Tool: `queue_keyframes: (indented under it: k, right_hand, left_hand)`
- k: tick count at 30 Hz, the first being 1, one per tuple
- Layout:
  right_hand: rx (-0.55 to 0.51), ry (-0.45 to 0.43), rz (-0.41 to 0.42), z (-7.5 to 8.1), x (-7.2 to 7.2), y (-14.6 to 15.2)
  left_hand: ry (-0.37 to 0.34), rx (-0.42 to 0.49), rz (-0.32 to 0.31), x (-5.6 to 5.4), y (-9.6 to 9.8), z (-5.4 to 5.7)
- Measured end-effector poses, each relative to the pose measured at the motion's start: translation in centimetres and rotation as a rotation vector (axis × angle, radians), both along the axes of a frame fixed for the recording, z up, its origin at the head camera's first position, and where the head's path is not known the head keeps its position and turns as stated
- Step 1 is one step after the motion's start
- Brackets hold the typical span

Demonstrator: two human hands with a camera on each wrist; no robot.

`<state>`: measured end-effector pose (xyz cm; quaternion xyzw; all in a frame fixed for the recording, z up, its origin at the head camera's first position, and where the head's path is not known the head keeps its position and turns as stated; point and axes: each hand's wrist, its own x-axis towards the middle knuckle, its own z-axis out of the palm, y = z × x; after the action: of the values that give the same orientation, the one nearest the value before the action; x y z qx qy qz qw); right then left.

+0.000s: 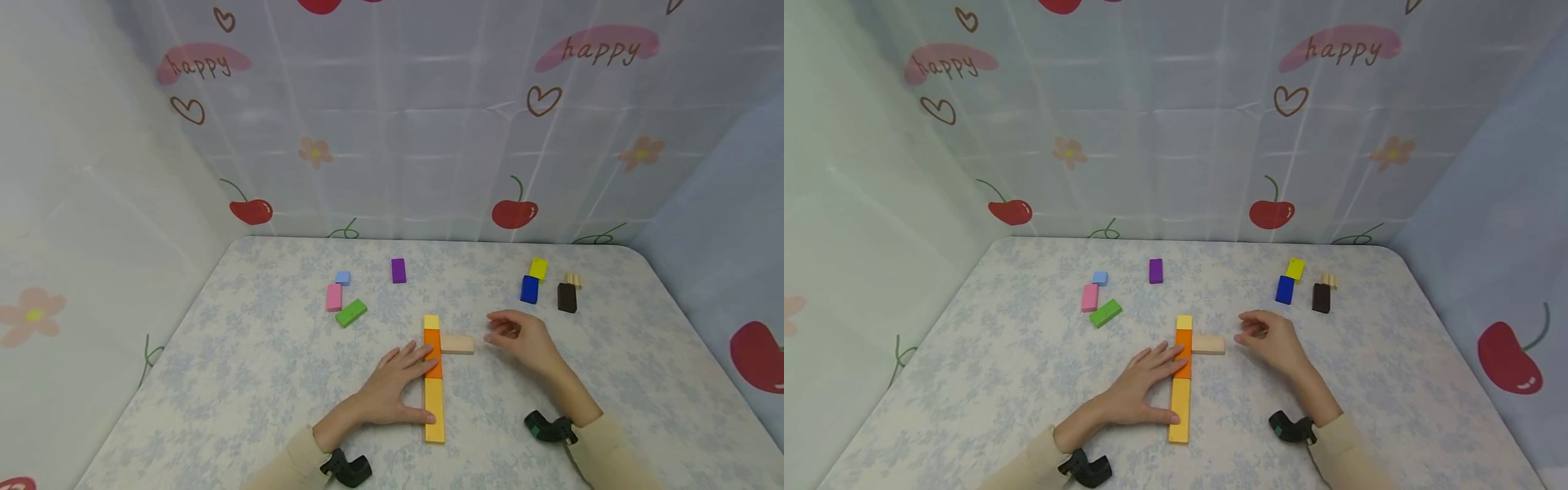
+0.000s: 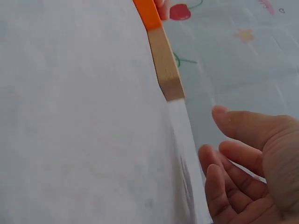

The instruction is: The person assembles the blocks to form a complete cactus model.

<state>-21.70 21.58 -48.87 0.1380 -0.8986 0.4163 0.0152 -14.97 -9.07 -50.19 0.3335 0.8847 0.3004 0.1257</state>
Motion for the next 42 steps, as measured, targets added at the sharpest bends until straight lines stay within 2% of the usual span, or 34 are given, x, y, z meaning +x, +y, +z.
queue_keyframes:
  k: [3,7,13,20,25,32,42]
  right_hand:
    - [0.020,0.039,-0.122,0.4,-0.8,1.4]
    - [0.003,0.035,-0.266,0.8,-1.8,3.0]
    - [0.031,0.011,-0.396,1.4,-2.8,3.8]
    - [0.118,-0.063,-0.411,1.3,-4.5,3.4]
    - [0.108,-0.124,-0.440,0.9,-5.3,3.2]
    - [0.107,-0.124,-0.438,0.1,-6.1,3.5]
    - [0.109,-0.167,-0.469,-0.5,-7.0,3.6]
  left_hand:
    - [0.003,0.001,0.000,0.0,0.0,0.0]
    - [0.004,0.004,0.000,0.0,0.0,0.0]
    - [0.017,0.016,-0.009,0.1,0.0,0.1]
    - [0.016,0.020,-0.015,0.1,0.0,0.2]
    - [0.021,0.011,-0.015,0.1,0.1,0.2]
    - [0.021,0.017,-0.012,0.1,0.1,0.2]
    - [0.022,0.013,-0.011,0.1,0.0,0.2]
